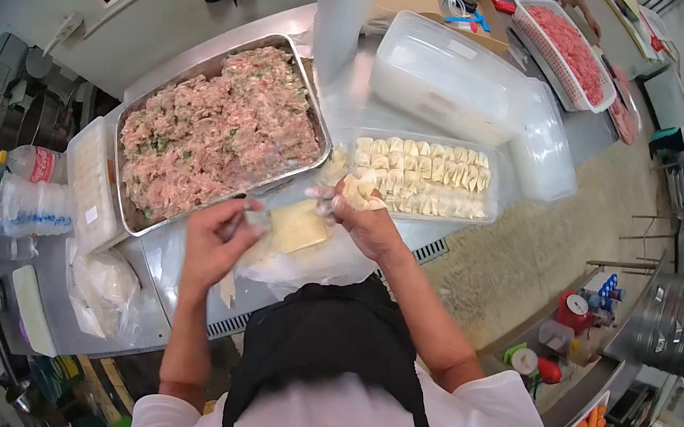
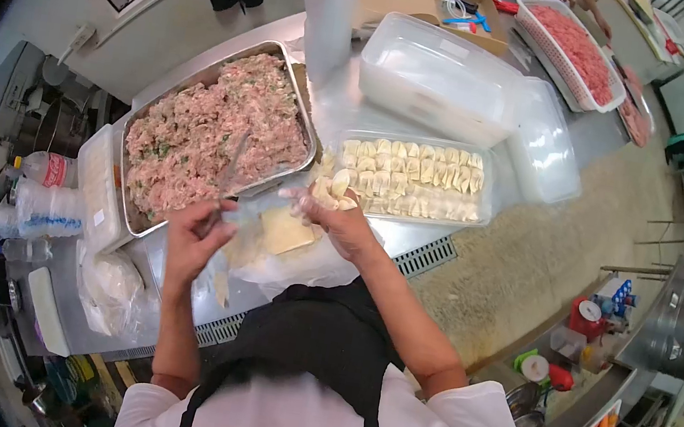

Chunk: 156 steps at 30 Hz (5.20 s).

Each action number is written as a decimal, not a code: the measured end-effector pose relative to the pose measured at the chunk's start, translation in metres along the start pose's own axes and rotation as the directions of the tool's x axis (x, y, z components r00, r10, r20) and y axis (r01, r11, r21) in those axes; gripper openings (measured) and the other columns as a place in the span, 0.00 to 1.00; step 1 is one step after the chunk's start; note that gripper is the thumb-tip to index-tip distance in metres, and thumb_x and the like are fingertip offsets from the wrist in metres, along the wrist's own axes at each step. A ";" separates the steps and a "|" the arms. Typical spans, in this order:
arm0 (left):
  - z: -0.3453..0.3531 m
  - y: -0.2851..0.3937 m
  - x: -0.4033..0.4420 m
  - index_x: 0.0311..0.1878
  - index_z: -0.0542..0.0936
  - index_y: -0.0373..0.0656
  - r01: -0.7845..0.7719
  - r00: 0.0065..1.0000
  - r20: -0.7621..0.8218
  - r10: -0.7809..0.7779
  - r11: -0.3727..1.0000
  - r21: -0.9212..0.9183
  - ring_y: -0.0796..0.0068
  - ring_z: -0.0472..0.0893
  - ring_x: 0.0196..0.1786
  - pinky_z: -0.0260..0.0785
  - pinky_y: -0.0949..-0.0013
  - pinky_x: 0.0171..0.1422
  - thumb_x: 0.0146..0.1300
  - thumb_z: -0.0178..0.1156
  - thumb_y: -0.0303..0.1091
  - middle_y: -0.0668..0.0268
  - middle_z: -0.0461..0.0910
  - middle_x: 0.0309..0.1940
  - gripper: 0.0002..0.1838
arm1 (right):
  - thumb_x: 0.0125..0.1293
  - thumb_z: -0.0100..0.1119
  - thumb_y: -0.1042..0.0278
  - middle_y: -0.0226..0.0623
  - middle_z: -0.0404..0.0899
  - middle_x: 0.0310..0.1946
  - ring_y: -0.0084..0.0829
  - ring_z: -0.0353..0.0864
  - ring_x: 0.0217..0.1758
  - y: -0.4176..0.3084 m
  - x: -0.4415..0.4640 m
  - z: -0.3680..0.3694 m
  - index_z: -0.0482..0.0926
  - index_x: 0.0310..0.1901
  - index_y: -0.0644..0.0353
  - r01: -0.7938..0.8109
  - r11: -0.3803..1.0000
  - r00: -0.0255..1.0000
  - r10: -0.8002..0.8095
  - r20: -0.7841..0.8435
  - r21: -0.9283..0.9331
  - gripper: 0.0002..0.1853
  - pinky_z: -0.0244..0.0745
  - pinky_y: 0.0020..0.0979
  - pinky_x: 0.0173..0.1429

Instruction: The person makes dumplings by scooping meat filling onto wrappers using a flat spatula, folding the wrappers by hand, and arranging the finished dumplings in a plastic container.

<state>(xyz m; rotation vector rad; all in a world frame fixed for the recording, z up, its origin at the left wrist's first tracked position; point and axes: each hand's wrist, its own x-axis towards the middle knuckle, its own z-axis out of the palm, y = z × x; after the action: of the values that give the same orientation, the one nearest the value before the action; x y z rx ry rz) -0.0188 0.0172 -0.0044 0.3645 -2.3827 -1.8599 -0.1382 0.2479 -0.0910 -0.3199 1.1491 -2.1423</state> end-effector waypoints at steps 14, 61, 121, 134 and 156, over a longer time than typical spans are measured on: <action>0.090 -0.030 0.032 0.41 0.73 0.38 -0.007 1.000 -0.026 -0.002 0.941 -0.339 0.87 0.76 0.30 0.71 0.80 0.30 0.55 0.73 0.19 0.69 0.77 0.36 0.17 | 0.81 0.33 0.39 0.35 0.75 0.55 0.33 0.79 0.58 0.021 0.007 0.059 0.70 0.54 0.55 -0.062 0.838 0.981 0.152 -0.123 0.542 0.26 0.73 0.37 0.63; -0.018 -0.099 -0.020 0.34 0.72 0.42 0.127 0.917 -0.368 -0.152 0.988 -0.093 0.87 0.71 0.29 0.66 0.79 0.32 0.61 0.71 0.26 0.68 0.80 0.36 0.13 | 0.51 0.71 0.77 0.46 0.84 0.44 0.49 0.83 0.49 -0.035 -0.018 -0.054 0.83 0.47 0.60 -0.132 0.069 0.761 -0.632 -0.146 -0.989 0.18 0.78 0.41 0.54; -0.045 -0.062 0.113 0.49 0.88 0.38 -0.038 0.967 0.253 -0.040 0.954 0.297 0.68 0.82 0.32 0.74 0.63 0.41 0.55 0.67 0.23 0.58 0.83 0.28 0.17 | 0.80 0.44 0.54 0.49 0.70 0.70 0.47 0.70 0.73 -0.001 0.018 -0.037 0.61 0.73 0.67 0.055 0.908 0.951 0.079 -0.298 0.415 0.29 0.61 0.49 0.79; 0.009 -0.029 0.022 0.53 0.88 0.48 -0.214 0.977 0.101 0.190 0.827 0.520 0.58 0.80 0.32 0.71 0.59 0.37 0.56 0.65 0.19 0.59 0.78 0.28 0.21 | 0.82 0.37 0.61 0.48 0.75 0.60 0.42 0.76 0.61 0.004 0.059 0.000 0.68 0.67 0.69 0.155 0.833 0.828 0.183 -0.529 0.531 0.23 0.67 0.48 0.75; -0.014 -0.005 0.100 0.52 0.86 0.44 -0.178 0.924 0.358 -0.137 0.674 0.717 0.45 0.84 0.42 0.76 0.50 0.50 0.53 0.58 0.21 0.46 0.85 0.39 0.22 | 0.81 0.43 0.61 0.44 0.78 0.57 0.38 0.78 0.60 -0.015 0.032 -0.026 0.70 0.65 0.70 0.250 0.858 0.843 0.034 -0.536 0.448 0.22 0.71 0.42 0.70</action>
<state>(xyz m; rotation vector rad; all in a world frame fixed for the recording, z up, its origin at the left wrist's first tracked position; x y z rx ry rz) -0.1117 -0.0221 -0.0128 -0.0048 -3.3286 -0.8808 -0.1811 0.2491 -0.0968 0.4915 0.7919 -2.6282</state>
